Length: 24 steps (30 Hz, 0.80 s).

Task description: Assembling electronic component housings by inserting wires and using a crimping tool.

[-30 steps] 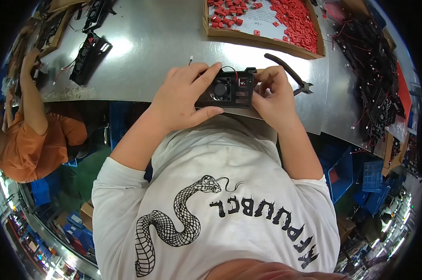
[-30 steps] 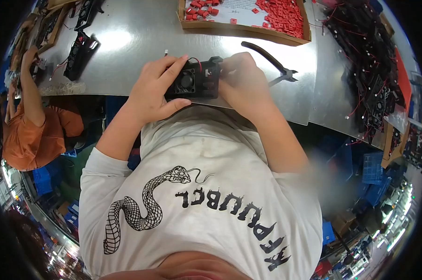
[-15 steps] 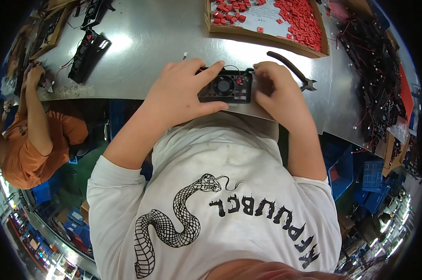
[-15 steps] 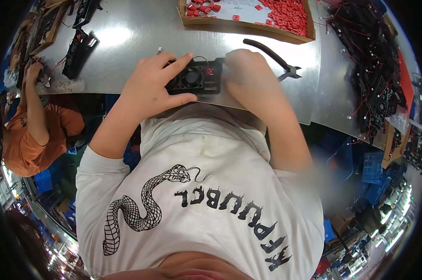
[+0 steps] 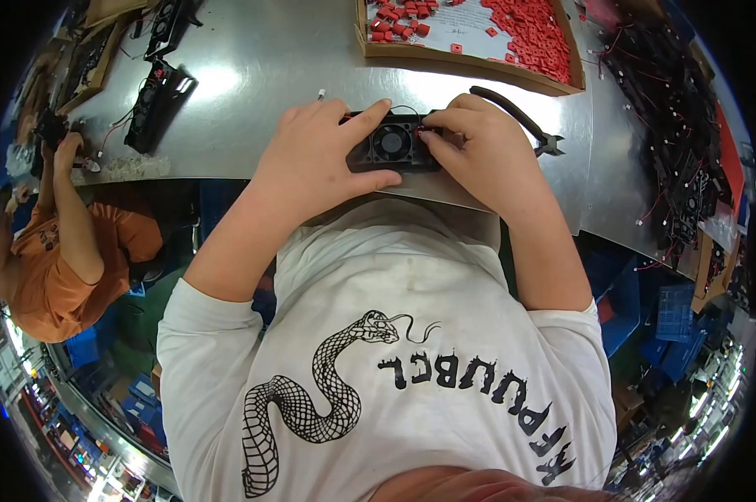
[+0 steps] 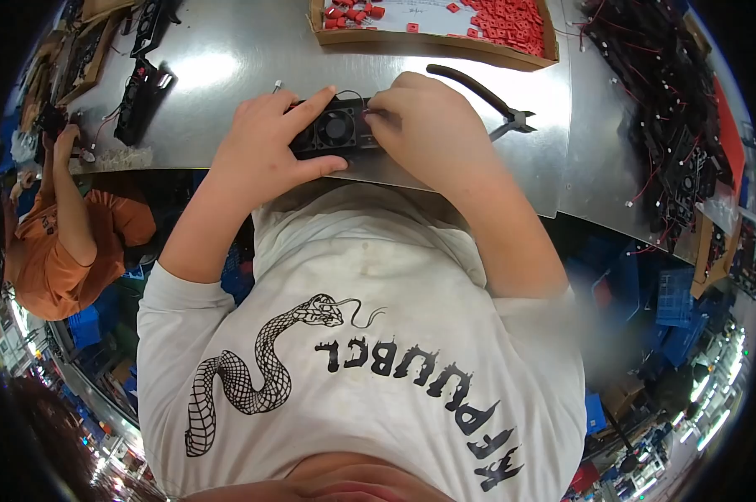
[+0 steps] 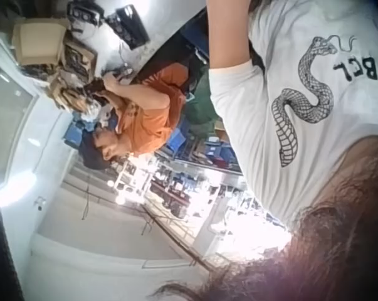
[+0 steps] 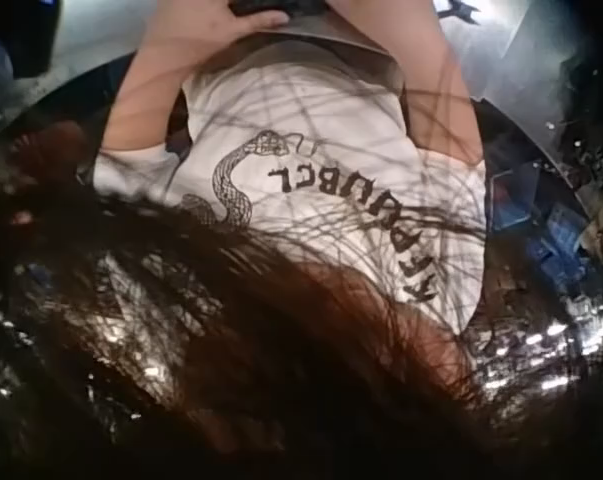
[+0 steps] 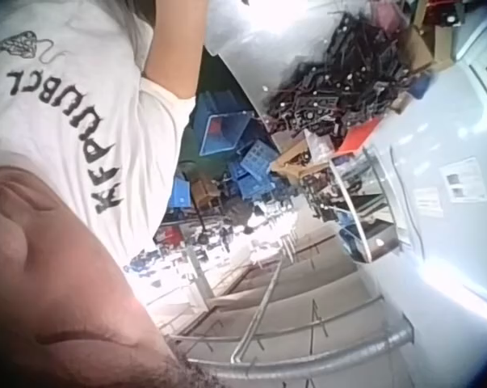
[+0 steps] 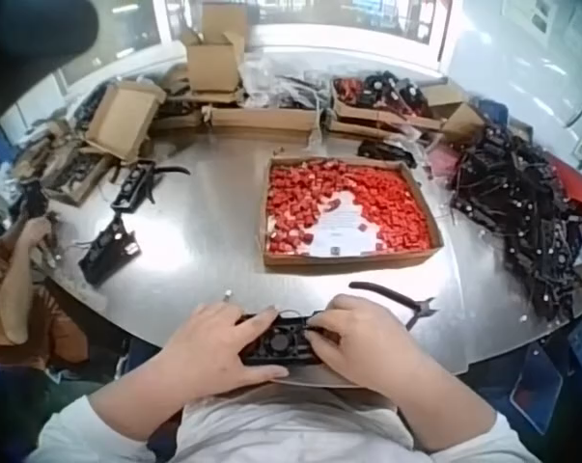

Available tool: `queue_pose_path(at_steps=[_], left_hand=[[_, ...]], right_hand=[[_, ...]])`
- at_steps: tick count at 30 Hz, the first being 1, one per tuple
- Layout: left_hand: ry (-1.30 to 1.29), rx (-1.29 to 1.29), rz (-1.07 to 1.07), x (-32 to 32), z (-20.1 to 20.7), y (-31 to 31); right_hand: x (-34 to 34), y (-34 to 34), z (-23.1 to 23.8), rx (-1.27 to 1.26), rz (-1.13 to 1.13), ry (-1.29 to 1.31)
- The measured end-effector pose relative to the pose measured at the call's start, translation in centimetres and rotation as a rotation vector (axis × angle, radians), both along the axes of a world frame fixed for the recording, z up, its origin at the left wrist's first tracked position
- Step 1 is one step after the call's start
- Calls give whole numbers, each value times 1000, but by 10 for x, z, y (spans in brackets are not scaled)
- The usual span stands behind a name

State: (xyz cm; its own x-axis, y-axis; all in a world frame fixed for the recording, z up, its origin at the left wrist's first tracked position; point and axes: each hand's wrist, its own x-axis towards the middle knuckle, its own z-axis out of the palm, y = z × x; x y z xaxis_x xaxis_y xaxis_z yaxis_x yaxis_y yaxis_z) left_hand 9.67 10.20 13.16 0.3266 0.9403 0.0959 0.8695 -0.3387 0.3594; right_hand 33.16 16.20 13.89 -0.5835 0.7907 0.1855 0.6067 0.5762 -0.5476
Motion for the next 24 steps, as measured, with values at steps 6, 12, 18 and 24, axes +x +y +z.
queue_pose_path(at_steps=[6,12,18,24], left_hand=[[13,-67,24,5,3,-5],[41,-22,30,8,1,-10],[-1,4,21,13,-3,-9],[-25,15,45,12,-4,-14]], right_hand=[[-4,-7,2,48,-23,-52],[5,18,13,-81,166,-59],[44,149,0,91,-360,-137],[31,153,5,31,-186,-391]])
